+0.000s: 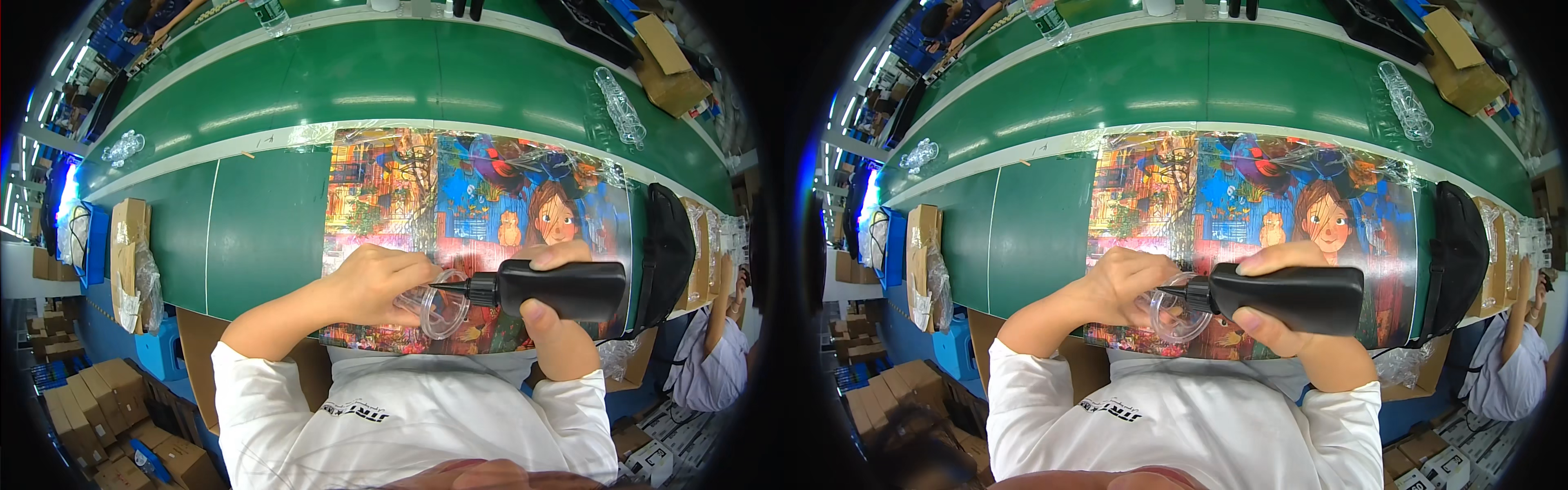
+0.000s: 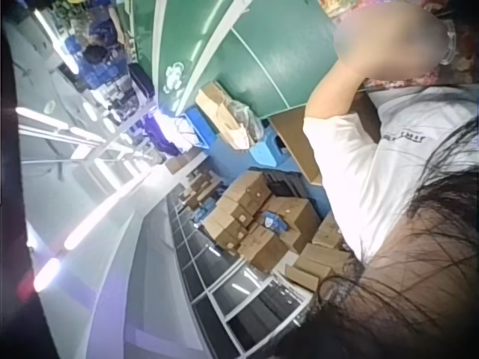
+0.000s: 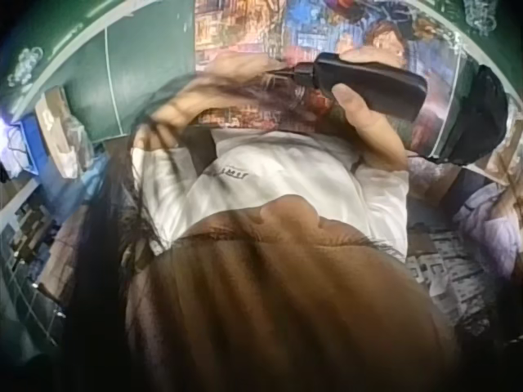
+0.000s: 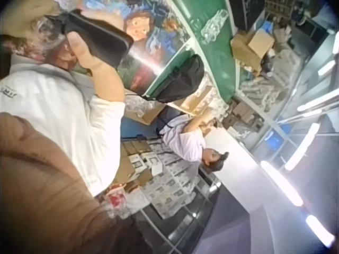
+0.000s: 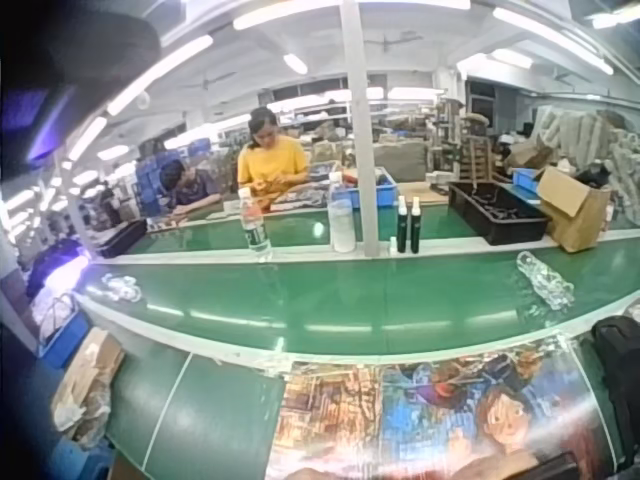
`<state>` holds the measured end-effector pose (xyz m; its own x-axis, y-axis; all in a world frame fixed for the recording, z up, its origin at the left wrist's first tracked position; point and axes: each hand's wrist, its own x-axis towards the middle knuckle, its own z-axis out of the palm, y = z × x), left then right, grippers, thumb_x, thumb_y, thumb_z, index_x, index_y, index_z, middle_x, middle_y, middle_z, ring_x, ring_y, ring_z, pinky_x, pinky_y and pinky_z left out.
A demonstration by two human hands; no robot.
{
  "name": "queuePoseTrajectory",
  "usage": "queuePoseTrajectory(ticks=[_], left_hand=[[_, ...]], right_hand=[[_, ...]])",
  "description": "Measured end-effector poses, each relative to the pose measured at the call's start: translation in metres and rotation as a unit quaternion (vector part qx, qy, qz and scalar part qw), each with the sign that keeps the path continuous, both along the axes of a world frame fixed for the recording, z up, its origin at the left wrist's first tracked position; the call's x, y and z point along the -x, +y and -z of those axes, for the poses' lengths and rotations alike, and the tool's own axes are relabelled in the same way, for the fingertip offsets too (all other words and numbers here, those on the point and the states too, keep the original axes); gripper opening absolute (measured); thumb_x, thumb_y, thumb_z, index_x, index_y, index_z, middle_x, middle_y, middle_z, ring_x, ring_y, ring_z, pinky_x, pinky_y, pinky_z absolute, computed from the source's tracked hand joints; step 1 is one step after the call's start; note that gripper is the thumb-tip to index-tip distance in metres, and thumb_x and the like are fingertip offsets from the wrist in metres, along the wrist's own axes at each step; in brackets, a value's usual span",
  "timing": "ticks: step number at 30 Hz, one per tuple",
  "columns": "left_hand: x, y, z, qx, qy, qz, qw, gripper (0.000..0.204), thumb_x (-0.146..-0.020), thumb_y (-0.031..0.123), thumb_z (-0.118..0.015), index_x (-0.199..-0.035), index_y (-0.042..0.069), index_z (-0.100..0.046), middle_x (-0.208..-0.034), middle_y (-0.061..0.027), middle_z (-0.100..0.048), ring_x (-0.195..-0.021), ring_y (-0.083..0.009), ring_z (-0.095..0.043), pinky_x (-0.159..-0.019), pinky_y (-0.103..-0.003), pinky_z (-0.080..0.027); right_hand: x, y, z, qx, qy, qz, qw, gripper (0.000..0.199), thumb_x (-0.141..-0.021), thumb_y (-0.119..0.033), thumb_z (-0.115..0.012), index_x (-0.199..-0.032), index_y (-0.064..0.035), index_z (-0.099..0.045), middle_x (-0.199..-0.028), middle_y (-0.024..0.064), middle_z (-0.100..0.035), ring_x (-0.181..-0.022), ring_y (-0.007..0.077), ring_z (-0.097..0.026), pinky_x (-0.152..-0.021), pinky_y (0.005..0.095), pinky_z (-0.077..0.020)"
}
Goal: The recorder is taking clear plastic bottles from a box and using a squeeze bottle to clean or apply a substance to components on a factory assembly line.
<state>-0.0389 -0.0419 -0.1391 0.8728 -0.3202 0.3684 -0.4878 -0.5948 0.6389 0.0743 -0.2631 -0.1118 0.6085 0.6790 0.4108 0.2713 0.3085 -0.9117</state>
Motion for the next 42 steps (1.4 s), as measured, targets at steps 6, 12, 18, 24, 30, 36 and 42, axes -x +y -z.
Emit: queuePoseTrajectory(ticks=[6,12,18,24,30,36,42], left_hand=[[0.000,0.002,0.001,-0.027,-0.020,-0.068,0.997,0.047,-0.055,0.022,-0.077,-0.094,0.006,-0.055,-0.080,-0.0048,-0.058,-0.061,-0.0228,-0.059,-0.049,-0.033,-0.046],[0.000,0.001,0.000,-0.052,-0.050,-0.099,0.992,0.043,-0.059,0.022,-0.078,-0.092,0.004,-0.055,-0.079,-0.0072,-0.060,-0.063,-0.0239,-0.061,-0.051,-0.032,-0.048],[0.002,0.001,-0.004,-0.106,-0.076,-0.156,0.979,0.049,-0.055,0.020,-0.077,-0.097,0.007,-0.054,-0.082,-0.0043,-0.056,-0.065,-0.0211,-0.060,-0.050,-0.032,-0.046],[0.003,0.001,-0.005,-0.137,-0.090,-0.182,0.970,0.049,-0.056,0.019,-0.076,-0.098,0.007,-0.054,-0.083,-0.0038,-0.055,-0.063,-0.0193,-0.059,-0.050,-0.031,-0.046],[0.004,0.000,-0.011,-0.164,-0.096,-0.199,0.962,0.049,-0.056,0.020,-0.076,-0.099,0.008,-0.054,-0.084,-0.0033,-0.054,-0.063,-0.0173,-0.059,-0.050,-0.029,-0.045],[0.004,0.002,-0.009,-0.180,-0.113,-0.209,0.955,0.048,-0.057,0.020,-0.075,-0.099,0.008,-0.054,-0.083,-0.0031,-0.053,-0.062,-0.0165,-0.059,-0.048,-0.029,-0.044],[0.002,0.002,-0.008,-0.186,-0.119,-0.229,0.948,0.042,-0.059,0.017,-0.074,-0.095,0.008,-0.054,-0.080,-0.0029,-0.053,-0.061,-0.0166,-0.058,-0.048,-0.029,-0.044]], right_hand=[[0.002,-0.004,0.000,-0.040,0.045,0.025,0.998,0.045,-0.073,-0.021,-0.071,-0.105,0.0003,-0.047,-0.095,0.0072,-0.052,-0.078,0.0139,-0.056,-0.067,0.0240,-0.0473],[0.007,0.021,0.000,-0.158,0.138,0.139,0.968,0.052,-0.070,-0.025,-0.076,-0.103,-0.0090,-0.039,-0.081,0.0100,-0.056,-0.078,0.0146,-0.058,-0.058,0.0228,-0.0489],[0.014,0.011,-0.002,-0.114,0.054,0.090,0.988,0.043,-0.073,-0.019,-0.071,-0.102,-0.0009,-0.045,-0.088,0.0086,-0.053,-0.070,0.0152,-0.056,-0.065,0.0263,-0.0478],[0.000,0.013,-0.004,-0.090,-0.171,0.022,0.981,0.045,-0.071,-0.017,-0.072,-0.103,-0.0020,-0.044,-0.078,0.0095,-0.053,-0.061,0.0194,-0.056,-0.058,0.0287,-0.0470],[0.001,0.015,0.002,-0.095,-0.209,0.049,0.972,0.046,-0.070,-0.017,-0.072,-0.103,-0.0026,-0.045,-0.073,0.0091,-0.052,-0.056,0.0216,-0.054,-0.052,0.0303,-0.0444],[-0.003,0.016,-0.003,-0.093,-0.220,0.017,0.971,0.046,-0.069,-0.018,-0.072,-0.103,-0.0030,-0.045,-0.067,0.0081,-0.051,-0.052,0.0213,-0.052,-0.048,0.0309,-0.0420],[-0.004,0.019,-0.003,-0.114,-0.210,0.013,0.971,0.043,-0.069,-0.017,-0.072,-0.102,-0.0037,-0.047,-0.061,0.0069,-0.049,-0.045,0.0194,-0.048,-0.043,0.0306,-0.0372]])
